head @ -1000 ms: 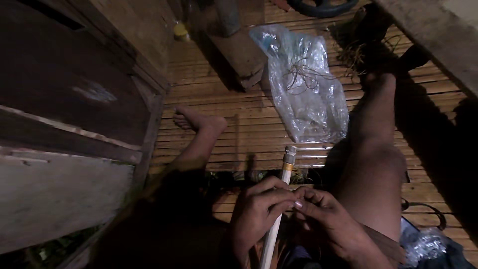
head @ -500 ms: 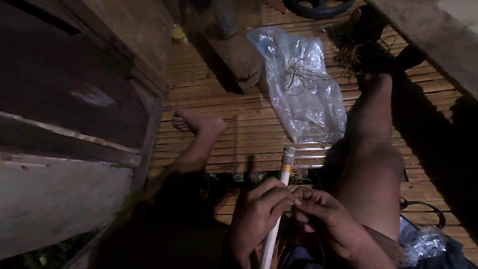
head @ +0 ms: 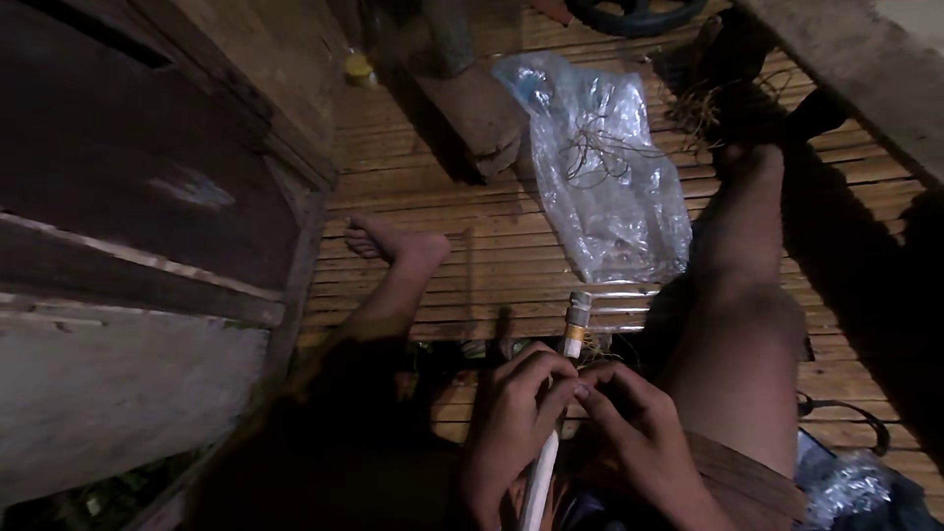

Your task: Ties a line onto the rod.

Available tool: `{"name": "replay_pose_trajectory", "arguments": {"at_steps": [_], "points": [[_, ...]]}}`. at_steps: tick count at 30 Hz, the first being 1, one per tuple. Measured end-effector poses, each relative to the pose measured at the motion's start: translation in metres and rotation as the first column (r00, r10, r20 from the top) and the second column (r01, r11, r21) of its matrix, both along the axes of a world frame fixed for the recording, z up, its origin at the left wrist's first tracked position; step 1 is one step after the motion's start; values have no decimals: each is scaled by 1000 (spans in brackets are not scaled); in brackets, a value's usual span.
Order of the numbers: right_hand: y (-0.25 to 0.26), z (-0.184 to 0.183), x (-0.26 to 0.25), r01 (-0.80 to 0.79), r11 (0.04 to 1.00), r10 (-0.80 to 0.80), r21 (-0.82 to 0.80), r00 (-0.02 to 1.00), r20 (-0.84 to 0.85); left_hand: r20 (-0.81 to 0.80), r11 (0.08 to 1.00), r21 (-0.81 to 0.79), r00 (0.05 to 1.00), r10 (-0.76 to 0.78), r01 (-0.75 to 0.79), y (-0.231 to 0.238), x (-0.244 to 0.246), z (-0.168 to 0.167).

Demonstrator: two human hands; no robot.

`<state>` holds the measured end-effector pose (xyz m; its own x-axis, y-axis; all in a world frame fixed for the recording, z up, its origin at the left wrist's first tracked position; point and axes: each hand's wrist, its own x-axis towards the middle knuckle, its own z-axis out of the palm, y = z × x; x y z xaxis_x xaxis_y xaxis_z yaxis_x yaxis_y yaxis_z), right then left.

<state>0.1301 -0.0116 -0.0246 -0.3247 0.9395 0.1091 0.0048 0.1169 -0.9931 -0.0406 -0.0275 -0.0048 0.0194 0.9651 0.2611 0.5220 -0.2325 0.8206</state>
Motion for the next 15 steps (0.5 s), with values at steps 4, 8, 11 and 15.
{"name": "replay_pose_trajectory", "arguments": {"at_steps": [4, 8, 11, 15], "points": [[2, 4, 2, -1, 996, -5, -94, 998, -59, 45, 1000, -3, 999, -24, 24, 0, -1, 0], [2, 5, 1, 48, 993, -55, -109, 996, -67, 14, 1000, 0, 1000, -17, 17, 0, -1, -2], [0, 4, -2, 91, 990, -99, -108, 993, -71, -4, 1000, -7, 1000, -22, 22, 0, 0, -2], [0, 2, -3, 124, 986, -131, -110, 989, -63, -4, 998, -57, 1000, -13, 13, 0, 1, -2]]}}
